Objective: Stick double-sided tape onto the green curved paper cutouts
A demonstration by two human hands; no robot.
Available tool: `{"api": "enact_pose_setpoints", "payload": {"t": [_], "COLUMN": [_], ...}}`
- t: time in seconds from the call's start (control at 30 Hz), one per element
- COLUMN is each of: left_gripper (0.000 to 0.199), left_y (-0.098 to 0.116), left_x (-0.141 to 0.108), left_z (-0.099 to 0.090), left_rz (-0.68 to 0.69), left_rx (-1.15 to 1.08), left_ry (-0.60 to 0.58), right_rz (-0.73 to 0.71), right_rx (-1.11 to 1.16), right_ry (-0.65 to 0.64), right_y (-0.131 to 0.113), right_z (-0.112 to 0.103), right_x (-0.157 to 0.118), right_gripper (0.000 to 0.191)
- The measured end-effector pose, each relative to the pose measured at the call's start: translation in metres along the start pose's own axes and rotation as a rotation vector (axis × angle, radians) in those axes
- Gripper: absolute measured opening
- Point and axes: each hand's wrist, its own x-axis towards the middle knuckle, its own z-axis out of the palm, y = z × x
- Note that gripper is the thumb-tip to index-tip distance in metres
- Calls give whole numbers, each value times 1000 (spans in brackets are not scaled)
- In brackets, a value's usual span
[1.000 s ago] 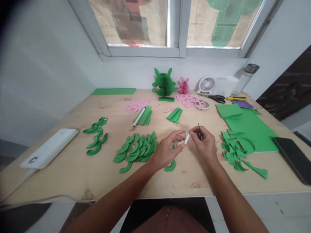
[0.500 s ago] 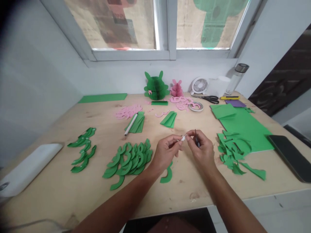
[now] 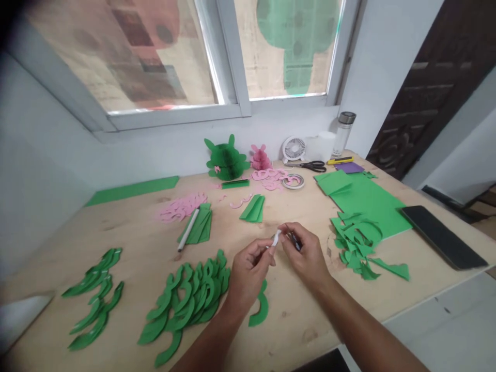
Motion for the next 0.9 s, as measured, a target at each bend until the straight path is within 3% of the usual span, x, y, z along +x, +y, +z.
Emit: {"api": "enact_pose_setpoints", "payload": {"t": [0.9], "left_gripper": [30], "left_y": [-20], "left_x": [0], "left_z": [3], "left_rz": [74], "left_rx": [-70], "left_ry": [31], "right_rz": [-190], "right_rx": [86], "right_ry": [82], "right_y": [14], "right_z": [5], "right_x": [-4], "right_gripper": [20]}}
